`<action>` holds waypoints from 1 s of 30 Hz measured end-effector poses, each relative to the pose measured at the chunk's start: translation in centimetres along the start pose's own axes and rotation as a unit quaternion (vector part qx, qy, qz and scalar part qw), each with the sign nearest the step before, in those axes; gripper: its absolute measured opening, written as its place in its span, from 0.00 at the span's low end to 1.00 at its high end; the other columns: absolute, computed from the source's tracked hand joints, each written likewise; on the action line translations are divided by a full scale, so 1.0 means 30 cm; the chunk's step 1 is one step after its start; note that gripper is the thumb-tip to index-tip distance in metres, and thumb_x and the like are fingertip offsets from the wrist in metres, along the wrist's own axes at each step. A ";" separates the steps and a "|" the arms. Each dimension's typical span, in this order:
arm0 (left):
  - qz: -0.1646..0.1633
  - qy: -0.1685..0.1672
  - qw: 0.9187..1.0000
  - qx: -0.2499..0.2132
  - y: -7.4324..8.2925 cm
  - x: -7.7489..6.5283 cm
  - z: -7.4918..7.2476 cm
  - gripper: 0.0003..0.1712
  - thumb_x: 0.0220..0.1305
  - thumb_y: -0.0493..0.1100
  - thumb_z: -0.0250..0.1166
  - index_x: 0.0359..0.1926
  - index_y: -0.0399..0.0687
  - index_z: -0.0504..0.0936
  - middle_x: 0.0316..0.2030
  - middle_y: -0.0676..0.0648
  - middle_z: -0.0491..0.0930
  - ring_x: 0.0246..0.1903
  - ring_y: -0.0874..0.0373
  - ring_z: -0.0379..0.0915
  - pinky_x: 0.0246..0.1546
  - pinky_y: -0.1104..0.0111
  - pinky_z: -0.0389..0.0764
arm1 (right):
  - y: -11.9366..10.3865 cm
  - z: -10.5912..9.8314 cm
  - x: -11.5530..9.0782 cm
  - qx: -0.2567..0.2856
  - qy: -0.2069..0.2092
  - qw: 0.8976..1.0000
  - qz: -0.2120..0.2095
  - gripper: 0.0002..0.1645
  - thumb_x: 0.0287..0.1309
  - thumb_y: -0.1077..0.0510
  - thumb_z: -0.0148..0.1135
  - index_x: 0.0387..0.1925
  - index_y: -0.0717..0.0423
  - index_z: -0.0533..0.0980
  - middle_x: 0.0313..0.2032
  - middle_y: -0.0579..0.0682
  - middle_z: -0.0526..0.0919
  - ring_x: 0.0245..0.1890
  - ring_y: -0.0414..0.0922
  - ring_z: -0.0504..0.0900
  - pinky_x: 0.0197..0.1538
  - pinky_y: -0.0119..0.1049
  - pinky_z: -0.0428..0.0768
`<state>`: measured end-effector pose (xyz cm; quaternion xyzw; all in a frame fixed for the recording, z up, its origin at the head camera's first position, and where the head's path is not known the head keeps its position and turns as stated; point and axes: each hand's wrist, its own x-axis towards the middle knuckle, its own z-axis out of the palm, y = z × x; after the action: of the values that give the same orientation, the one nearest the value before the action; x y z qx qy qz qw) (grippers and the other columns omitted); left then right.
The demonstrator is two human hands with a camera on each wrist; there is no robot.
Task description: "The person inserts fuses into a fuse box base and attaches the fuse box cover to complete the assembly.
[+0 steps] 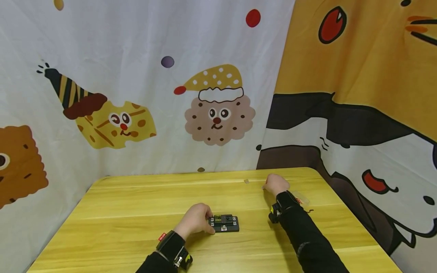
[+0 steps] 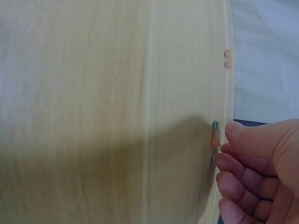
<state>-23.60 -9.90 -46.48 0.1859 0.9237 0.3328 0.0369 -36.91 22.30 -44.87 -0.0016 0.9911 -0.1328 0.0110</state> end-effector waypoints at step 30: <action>-0.004 -0.001 1.000 0.002 0.002 0.000 0.002 0.23 0.35 0.40 0.85 0.34 0.41 0.82 0.29 0.52 0.77 0.28 0.59 0.69 0.34 0.63 0.75 | -0.010 0.042 -0.005 0.001 0.031 0.999 -0.017 0.13 0.58 0.55 0.69 0.21 0.54 0.78 0.24 0.49 0.80 0.27 0.49 0.79 0.34 0.47 0.77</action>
<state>-23.57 -9.81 -46.49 0.1825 0.9252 0.3304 0.0387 -36.74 21.68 -46.00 -0.0144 0.9906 -0.1342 -0.0220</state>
